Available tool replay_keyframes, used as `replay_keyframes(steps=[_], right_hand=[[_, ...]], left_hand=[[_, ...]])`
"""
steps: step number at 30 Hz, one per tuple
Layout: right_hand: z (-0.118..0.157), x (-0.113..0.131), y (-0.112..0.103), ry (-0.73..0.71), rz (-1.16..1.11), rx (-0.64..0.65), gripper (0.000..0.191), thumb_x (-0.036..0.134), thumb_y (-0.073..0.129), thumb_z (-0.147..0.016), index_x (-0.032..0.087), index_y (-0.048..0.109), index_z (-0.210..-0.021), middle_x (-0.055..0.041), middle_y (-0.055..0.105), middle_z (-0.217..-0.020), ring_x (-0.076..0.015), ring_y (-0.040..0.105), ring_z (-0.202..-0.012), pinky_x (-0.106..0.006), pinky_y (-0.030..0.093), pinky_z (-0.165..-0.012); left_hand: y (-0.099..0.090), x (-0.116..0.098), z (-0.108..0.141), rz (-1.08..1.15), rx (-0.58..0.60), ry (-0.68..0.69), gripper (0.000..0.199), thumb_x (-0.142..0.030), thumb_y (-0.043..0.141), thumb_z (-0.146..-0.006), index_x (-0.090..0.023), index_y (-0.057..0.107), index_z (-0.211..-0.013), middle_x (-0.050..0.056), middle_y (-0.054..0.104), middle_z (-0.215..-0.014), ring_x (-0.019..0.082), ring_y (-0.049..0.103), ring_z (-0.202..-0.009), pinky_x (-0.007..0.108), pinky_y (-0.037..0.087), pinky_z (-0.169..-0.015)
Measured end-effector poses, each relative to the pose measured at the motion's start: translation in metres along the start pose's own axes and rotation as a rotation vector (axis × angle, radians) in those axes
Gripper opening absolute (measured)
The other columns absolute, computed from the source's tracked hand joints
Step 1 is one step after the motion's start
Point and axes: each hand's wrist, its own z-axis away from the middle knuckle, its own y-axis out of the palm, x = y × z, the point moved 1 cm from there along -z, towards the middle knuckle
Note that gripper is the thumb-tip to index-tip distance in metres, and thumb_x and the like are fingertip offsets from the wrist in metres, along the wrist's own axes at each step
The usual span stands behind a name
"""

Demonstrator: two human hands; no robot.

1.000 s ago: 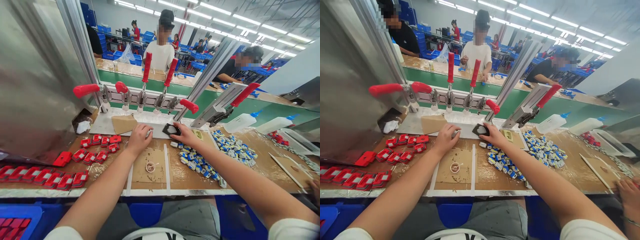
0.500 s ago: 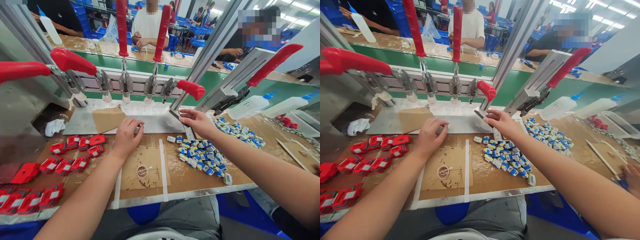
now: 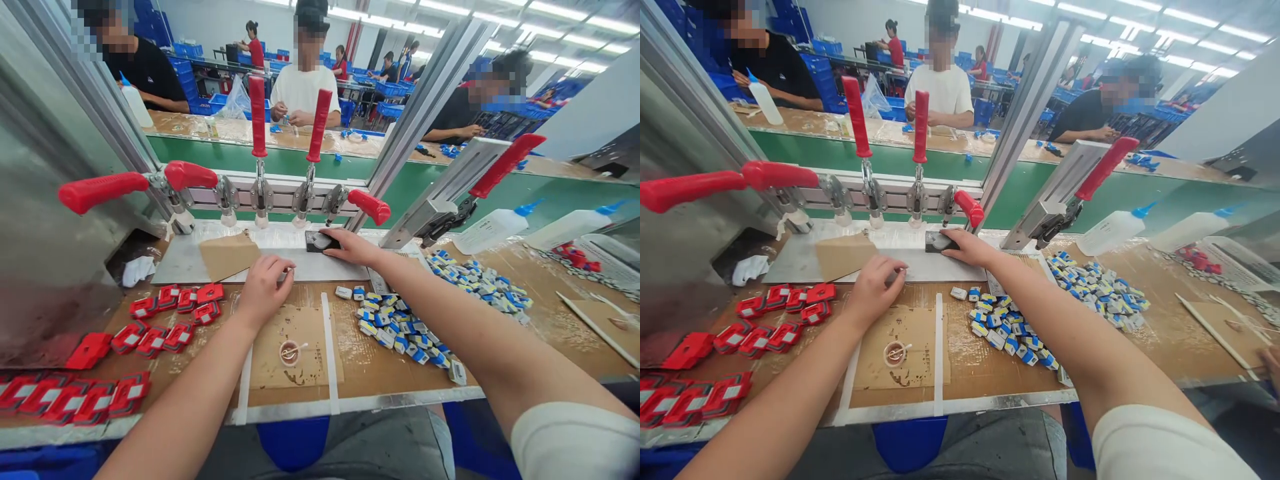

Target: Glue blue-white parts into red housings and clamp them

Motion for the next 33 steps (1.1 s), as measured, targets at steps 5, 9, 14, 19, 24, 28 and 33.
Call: replay_keyframes(steps=[5, 9, 14, 19, 24, 28, 33], right_hand=[[-0.007, -0.005, 0.000, 0.037, -0.031, 0.014, 0.069, 0.046, 0.069, -0.097, 0.021, 0.050, -0.158, -0.0159, 0.059, -0.156, -0.0353, 0.054, -0.147, -0.054, 0.043, -0.124], [-0.001, 0.011, -0.001, 0.109, -0.018, -0.035, 0.070, 0.040, 0.074, -0.094, 0.014, 0.052, -0.156, -0.0189, 0.053, -0.161, -0.0373, 0.048, -0.152, -0.055, 0.038, -0.128], [0.047, 0.073, -0.004, 0.182, 0.037, -0.363, 0.041, 0.048, 0.060, -0.102, 0.020, 0.072, -0.129, -0.0178, 0.070, -0.135, -0.0390, 0.062, -0.131, -0.058, 0.046, -0.116], [0.090, 0.148, 0.010, 0.103, -0.091, -0.425, 0.042, 0.054, 0.049, -0.106, 0.023, 0.072, -0.088, -0.0106, 0.069, -0.088, -0.0284, 0.066, -0.088, -0.044, 0.050, -0.082], [0.082, 0.184, 0.034, -0.112, -0.141, 0.037, 0.058, 0.058, 0.039, -0.108, 0.022, 0.049, -0.065, -0.0026, 0.056, -0.064, -0.0178, 0.047, -0.061, -0.034, 0.028, -0.061], [0.083, 0.188, 0.046, -0.242, -0.135, 0.122, 0.054, 0.055, 0.047, -0.106, 0.021, 0.046, -0.064, -0.0024, 0.057, -0.063, -0.0164, 0.047, -0.062, -0.033, 0.025, -0.061], [0.088, 0.195, 0.053, -0.335, -0.114, 0.082, 0.043, 0.036, 0.049, -0.106, 0.021, 0.049, -0.066, -0.0028, 0.060, -0.066, -0.0160, 0.049, -0.062, -0.032, 0.026, -0.062]], left_hand=[[0.000, 0.000, 0.001, 0.004, 0.006, 0.004, 0.015, -0.023, 0.054, -0.102, -0.022, 0.069, -0.102, 0.008, 0.071, -0.099, 0.025, 0.063, -0.098, 0.040, 0.050, -0.089], [0.002, -0.004, -0.001, -0.019, 0.022, 0.030, 0.017, -0.025, 0.055, -0.102, -0.020, 0.070, -0.107, 0.008, 0.071, -0.099, 0.026, 0.064, -0.101, 0.040, 0.050, -0.092], [-0.036, -0.012, 0.008, -0.236, -0.046, -0.051, 0.025, -0.032, 0.059, -0.102, -0.021, 0.069, -0.122, 0.010, 0.074, -0.115, 0.030, 0.064, -0.113, 0.044, 0.047, -0.099], [-0.115, 0.003, 0.054, -0.610, 0.144, -0.320, 0.024, -0.041, 0.070, -0.096, -0.021, 0.072, -0.109, 0.013, 0.076, -0.107, 0.035, 0.065, -0.103, 0.045, 0.047, -0.088], [-0.130, 0.012, 0.081, -0.723, 0.277, -0.337, 0.035, -0.046, 0.077, -0.090, -0.023, 0.072, -0.115, 0.013, 0.074, -0.112, 0.036, 0.065, -0.108, 0.044, 0.046, -0.091], [-0.112, 0.010, 0.076, -0.766, 0.237, -0.330, 0.042, -0.050, 0.071, -0.094, -0.020, 0.069, -0.122, 0.017, 0.071, -0.115, 0.038, 0.063, -0.112, 0.047, 0.046, -0.094], [-0.098, 0.009, 0.066, -0.855, 0.267, -0.391, 0.034, -0.039, 0.071, -0.091, -0.014, 0.068, -0.114, 0.022, 0.071, -0.111, 0.042, 0.064, -0.109, 0.050, 0.045, -0.094]])
